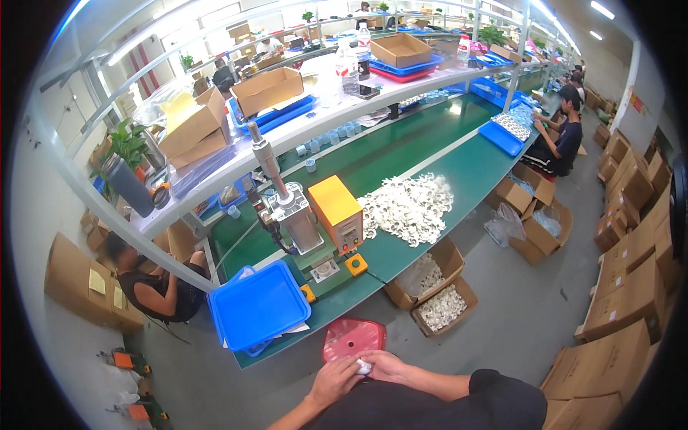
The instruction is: Assembling small plastic components using a pneumatic press machine in a factory setting.
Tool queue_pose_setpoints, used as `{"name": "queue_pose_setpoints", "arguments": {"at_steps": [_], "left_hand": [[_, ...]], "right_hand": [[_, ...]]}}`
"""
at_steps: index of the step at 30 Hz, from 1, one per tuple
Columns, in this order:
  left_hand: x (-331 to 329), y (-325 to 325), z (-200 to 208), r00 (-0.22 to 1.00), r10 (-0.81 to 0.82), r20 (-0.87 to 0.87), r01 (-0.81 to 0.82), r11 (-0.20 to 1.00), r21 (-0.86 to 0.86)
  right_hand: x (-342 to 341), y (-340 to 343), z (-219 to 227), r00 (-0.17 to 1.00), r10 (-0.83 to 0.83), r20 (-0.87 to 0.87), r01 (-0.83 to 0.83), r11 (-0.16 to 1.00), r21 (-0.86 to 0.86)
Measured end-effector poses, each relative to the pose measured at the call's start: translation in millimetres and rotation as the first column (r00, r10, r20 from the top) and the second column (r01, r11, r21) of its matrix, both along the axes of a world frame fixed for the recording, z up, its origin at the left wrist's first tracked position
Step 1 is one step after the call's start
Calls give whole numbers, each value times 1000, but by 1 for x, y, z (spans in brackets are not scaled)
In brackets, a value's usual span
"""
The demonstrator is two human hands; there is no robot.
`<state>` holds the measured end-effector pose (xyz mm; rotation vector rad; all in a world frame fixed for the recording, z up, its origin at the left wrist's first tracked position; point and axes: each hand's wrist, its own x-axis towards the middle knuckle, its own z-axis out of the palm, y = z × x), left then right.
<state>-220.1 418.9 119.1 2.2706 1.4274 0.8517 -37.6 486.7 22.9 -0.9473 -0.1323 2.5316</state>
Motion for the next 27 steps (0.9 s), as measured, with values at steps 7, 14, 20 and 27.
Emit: {"name": "queue_pose_setpoints", "arguments": {"at_steps": [7,14,20,27], "left_hand": [[10,16,-18,903,388,183,-348,912,-218],[20,19,-1,923,371,99,-364,928,-85],[20,15,-11,891,436,128,-427,899,-96],[21,10,3,907,420,-27,-417,906,64]], "right_hand": [[-5,28,24,950,102,-294,-13,957,288],[-2,24,40,997,-76,9,72,975,208],[-11,26,44,999,-34,-24,39,972,231],[-16,29,41,998,53,-25,-47,977,207]]}}
